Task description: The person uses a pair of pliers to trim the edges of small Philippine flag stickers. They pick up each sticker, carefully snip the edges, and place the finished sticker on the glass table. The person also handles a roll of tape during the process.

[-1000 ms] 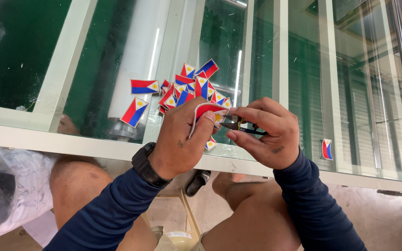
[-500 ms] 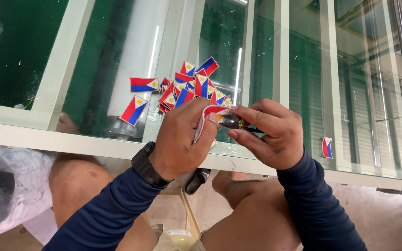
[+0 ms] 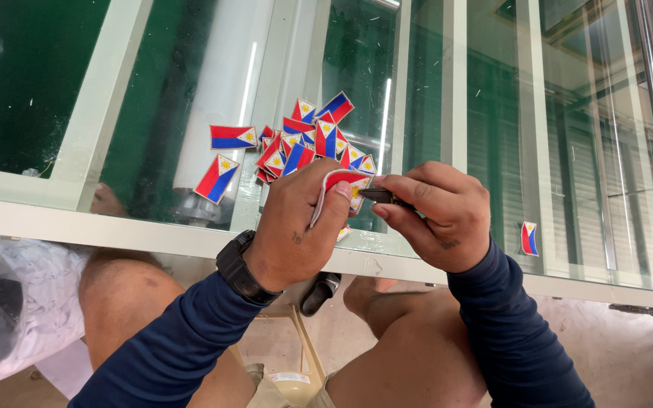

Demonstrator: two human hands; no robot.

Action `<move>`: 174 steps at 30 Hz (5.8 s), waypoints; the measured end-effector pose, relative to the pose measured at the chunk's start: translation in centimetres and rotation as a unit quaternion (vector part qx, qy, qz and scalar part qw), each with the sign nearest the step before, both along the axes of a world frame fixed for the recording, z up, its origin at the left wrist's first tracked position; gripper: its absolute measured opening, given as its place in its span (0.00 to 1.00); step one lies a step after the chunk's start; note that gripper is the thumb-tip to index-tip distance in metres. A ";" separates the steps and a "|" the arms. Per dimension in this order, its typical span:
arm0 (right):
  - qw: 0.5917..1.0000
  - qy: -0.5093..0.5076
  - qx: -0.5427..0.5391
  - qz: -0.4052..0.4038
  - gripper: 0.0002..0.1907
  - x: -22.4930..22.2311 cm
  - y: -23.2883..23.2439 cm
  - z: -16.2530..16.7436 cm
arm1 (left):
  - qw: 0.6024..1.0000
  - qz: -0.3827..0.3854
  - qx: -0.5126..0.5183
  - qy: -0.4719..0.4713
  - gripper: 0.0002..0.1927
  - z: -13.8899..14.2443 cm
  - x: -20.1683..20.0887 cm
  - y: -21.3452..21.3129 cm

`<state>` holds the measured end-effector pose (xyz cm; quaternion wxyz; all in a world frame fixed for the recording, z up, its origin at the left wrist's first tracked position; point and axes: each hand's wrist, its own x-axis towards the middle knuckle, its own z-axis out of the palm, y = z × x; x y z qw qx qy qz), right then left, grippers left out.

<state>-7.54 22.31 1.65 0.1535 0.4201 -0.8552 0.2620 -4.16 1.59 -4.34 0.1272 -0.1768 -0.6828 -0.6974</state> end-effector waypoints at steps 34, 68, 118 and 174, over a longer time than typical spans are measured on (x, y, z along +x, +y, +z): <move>0.992 -0.016 -0.049 -0.114 0.18 2.0 -2.3 -0.2 | 0.998 0.058 -0.004 0.033 0.10 -0.3 0.5 0.4; 0.990 0.117 -0.042 -0.060 0.18 1.4 -1.7 -1.6 | 0.965 -0.063 0.149 -0.207 0.11 0.3 0.1 1.0; 0.992 0.118 0.009 -0.030 0.14 0.2 -1.2 -0.8 | 0.979 -0.041 0.119 -0.161 0.13 -0.3 0.0 0.4; 0.977 -0.121 -0.153 -0.087 0.08 -1.1 -0.6 -2.8 | 0.969 -0.064 0.121 -0.206 0.10 -0.8 -1.0 0.4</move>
